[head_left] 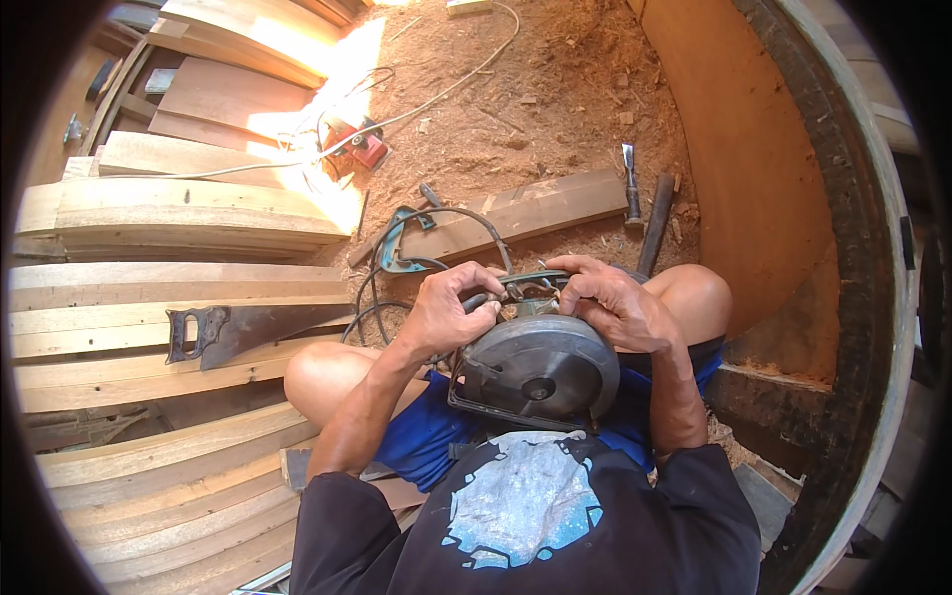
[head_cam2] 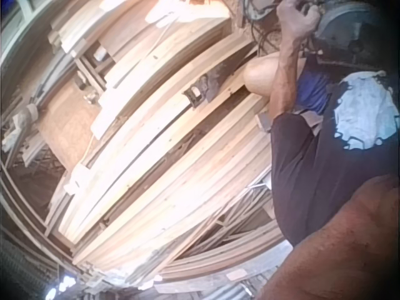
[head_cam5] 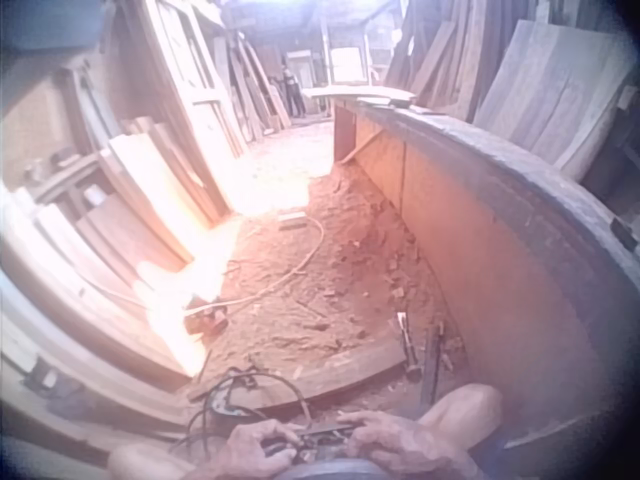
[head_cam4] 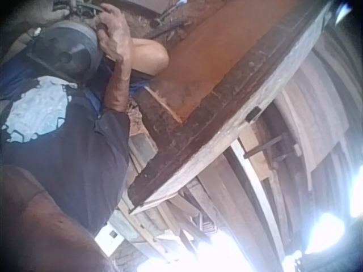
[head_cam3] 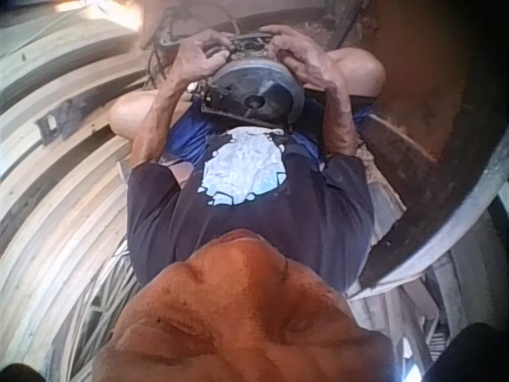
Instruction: The person unscrews the base of a circular saw and manipulates the internal wires and components.
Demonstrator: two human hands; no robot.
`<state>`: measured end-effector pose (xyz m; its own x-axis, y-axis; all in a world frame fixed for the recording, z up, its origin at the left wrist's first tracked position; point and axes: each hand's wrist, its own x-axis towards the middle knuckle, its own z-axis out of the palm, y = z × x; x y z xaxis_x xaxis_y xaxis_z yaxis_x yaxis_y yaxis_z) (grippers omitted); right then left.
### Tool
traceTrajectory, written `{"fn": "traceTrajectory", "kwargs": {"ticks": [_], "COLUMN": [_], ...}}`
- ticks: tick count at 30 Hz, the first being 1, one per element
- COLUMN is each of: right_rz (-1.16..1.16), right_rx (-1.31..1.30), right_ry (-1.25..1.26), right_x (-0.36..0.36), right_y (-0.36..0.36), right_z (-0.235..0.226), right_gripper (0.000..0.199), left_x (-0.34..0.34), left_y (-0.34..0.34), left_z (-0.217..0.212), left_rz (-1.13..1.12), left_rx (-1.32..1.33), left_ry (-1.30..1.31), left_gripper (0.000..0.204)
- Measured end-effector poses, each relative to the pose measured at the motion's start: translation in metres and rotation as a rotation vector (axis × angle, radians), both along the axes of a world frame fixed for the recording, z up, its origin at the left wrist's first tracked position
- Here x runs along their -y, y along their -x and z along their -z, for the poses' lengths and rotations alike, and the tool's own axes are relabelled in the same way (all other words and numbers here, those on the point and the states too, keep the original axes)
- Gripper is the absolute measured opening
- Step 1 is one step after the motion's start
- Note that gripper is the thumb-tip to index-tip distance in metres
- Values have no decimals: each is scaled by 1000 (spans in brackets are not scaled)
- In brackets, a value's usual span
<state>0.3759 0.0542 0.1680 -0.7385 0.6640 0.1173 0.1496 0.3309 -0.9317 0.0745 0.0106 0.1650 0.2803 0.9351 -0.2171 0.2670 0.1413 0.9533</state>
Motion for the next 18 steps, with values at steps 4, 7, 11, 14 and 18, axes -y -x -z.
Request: {"fn": "traceTrajectory", "kwargs": {"ticks": [4, 7, 11, 14, 18], "right_rz": [10, 8, 32, 171, 206], "right_rx": [0, 1, -33, -77, 100], "right_ry": [-13, 43, 135, 203, 23], "right_x": [0, 1, 4, 5, -12], "right_y": [0, -1, 0, 6, 21], "right_z": [2, -4, -12, -15, -25], "right_gripper": [20, 19, 14, 15, 25], "left_x": [0, 0, 3, 3, 5], "left_y": [0, 0, -2, -2, -2], "left_z": [0, -1, 2, 1, 1], "left_rz": [-4, -1, -62, -31, 31], "left_rx": [-16, -26, 48, 15, 59], "left_ry": [-9, -7, -58, -94, -120], "left_gripper": [18, 18, 19, 19, 20]}}
